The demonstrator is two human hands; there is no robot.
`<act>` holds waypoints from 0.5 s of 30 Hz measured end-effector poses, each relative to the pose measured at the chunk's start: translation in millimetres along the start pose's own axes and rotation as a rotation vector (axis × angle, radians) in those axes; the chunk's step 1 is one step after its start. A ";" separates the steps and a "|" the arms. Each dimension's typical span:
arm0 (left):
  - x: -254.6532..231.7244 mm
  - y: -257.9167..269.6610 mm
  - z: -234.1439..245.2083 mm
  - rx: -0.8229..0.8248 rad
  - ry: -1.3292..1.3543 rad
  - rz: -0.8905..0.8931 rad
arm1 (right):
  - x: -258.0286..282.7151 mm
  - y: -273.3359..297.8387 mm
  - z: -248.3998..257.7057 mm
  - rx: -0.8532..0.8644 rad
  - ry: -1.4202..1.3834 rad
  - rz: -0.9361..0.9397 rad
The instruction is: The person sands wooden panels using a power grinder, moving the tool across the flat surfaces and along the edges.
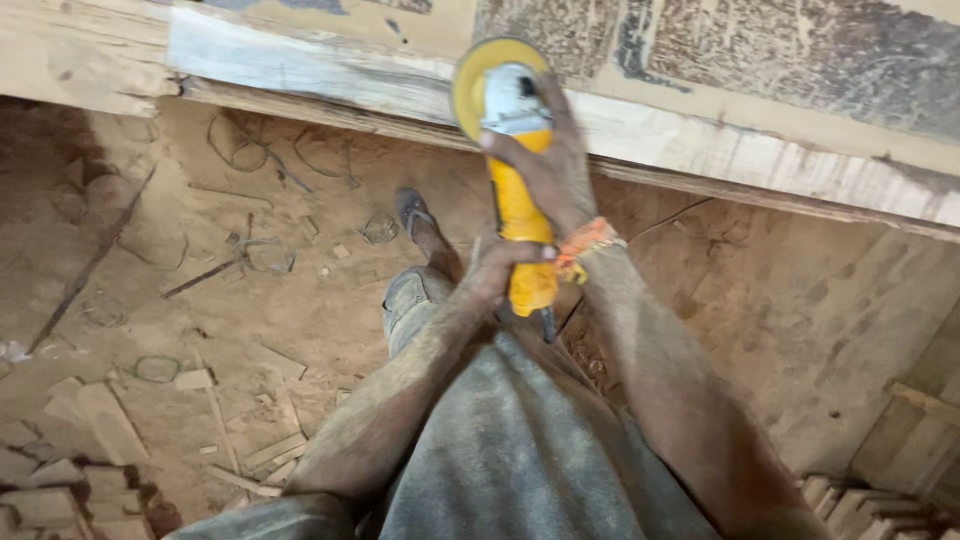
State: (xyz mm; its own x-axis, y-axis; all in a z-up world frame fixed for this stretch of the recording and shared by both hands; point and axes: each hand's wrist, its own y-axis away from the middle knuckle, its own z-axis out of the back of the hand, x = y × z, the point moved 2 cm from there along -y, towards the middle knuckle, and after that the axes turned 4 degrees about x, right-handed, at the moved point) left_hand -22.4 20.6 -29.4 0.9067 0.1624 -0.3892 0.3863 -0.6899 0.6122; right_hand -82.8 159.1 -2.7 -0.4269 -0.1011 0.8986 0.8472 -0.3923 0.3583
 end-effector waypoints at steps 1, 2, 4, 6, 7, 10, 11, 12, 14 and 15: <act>-12.9 8.7 8.7 -0.041 0.023 0.004 | 8.5 -5.4 -15.9 0.027 0.089 0.008; -26.0 16.0 16.0 -0.078 0.046 0.009 | 17.2 -11.1 -30.9 0.050 0.178 0.015; -47.8 25.4 25.7 -0.104 0.134 -0.021 | 32.4 -21.8 -62.1 0.110 0.076 -0.029; -66.2 29.7 36.4 -0.107 0.163 -0.069 | 44.5 -32.1 -83.5 0.147 0.099 -0.044; -75.3 29.7 42.0 -0.098 0.147 -0.103 | 49.1 -38.5 -90.7 0.156 0.172 -0.038; -80.4 25.3 42.9 -0.053 0.120 -0.132 | 50.8 -42.2 -89.5 0.149 0.201 -0.011; -81.5 24.7 42.4 -0.039 0.115 -0.134 | 51.0 -42.4 -89.4 0.147 0.177 0.002; -78.6 24.5 39.7 -0.050 0.140 -0.099 | 50.3 -41.6 -86.2 0.149 0.188 -0.012; -65.5 20.3 27.6 -0.069 0.191 -0.026 | 47.7 -38.0 -68.6 0.149 0.211 -0.040; -59.8 17.7 22.3 -0.056 0.180 -0.015 | 46.0 -34.9 -59.6 0.136 0.206 -0.075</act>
State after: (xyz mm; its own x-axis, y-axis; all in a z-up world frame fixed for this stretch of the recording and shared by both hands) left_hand -73.6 -17.0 -10.7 0.9143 0.2999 -0.2723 0.4047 -0.6468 0.6464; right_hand -150.8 113.7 11.0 -0.5340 -0.2662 0.8025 0.8394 -0.2802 0.4657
